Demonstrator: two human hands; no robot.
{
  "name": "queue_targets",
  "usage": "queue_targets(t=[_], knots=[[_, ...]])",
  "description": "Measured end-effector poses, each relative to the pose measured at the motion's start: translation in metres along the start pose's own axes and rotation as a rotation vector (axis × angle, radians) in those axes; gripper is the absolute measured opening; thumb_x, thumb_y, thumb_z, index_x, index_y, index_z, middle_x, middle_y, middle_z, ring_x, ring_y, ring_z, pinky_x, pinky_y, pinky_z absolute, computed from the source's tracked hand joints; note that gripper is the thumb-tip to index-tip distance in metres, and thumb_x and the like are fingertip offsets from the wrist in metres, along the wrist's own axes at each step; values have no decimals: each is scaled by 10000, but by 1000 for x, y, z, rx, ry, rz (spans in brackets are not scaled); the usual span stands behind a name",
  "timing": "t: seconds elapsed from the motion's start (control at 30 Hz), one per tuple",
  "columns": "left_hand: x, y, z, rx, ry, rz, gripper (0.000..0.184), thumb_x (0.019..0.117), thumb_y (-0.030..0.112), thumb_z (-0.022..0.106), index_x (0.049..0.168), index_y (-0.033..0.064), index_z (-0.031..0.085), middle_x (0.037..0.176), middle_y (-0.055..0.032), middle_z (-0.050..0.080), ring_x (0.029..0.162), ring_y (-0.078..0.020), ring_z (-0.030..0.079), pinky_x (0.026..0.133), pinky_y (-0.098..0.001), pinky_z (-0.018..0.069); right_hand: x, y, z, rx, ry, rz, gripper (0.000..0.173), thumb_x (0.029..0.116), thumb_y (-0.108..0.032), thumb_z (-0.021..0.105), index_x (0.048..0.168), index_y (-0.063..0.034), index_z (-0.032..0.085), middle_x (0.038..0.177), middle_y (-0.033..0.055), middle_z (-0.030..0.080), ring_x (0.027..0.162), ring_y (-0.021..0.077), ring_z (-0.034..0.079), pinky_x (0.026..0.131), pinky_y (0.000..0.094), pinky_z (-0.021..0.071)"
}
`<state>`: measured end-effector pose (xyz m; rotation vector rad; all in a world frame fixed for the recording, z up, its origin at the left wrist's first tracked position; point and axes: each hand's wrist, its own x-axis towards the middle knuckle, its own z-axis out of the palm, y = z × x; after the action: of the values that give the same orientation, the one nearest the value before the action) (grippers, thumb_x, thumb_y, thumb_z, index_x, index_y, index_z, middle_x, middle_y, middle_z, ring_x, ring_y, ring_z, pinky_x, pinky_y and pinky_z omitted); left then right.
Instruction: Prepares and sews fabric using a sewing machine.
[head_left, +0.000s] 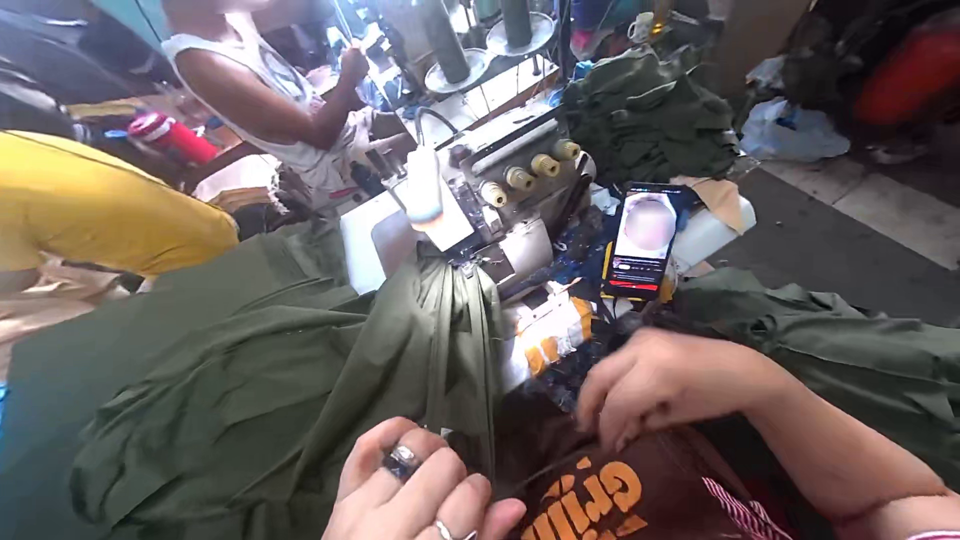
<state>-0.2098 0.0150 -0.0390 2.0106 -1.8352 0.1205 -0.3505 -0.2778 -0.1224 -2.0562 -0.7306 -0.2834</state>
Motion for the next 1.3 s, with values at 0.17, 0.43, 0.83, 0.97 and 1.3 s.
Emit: queue_targets(t=[0.17,0.43,0.83,0.97,1.3], knots=[[20,14,10,80,-94,61,283,1016,332,625,835,121,679,761,-52,614,866,-224,605,999,-397,385,21,1,6,-105,168,45,184,994,-81,647,1163,-61,719,1220,88,706,1081,148,690,906,289,583],[31,10,5,-46,3,83,131,1009,269,653,1006,139,671,838,-23,676,911,-157,629,1005,-350,391,46,-1,38,-27,218,-109,105,990,-103,659,1024,-48,741,904,83,733,817,148,705,693,284,562],[51,-144,62,390,-107,-45,439,944,451,641,1021,21,690,910,-155,660,848,-360,665,757,-577,514,11,-15,19,-89,155,-32,139,1022,-153,624,964,-59,710,973,74,677,850,84,651,720,175,541],[28,-64,34,435,-348,-110,177,842,137,783,858,-22,707,658,-193,645,627,-400,672,647,-603,533,39,-11,17,-47,206,14,180,1037,-180,599,994,-40,704,936,76,687,885,101,663,788,201,545],[36,1,-18,205,-164,72,238,1026,72,479,1081,127,703,994,-88,729,855,-277,698,660,-389,549,122,21,28,19,-27,200,198,1032,-123,571,1089,12,704,1014,158,713,966,271,699,860,462,552]])
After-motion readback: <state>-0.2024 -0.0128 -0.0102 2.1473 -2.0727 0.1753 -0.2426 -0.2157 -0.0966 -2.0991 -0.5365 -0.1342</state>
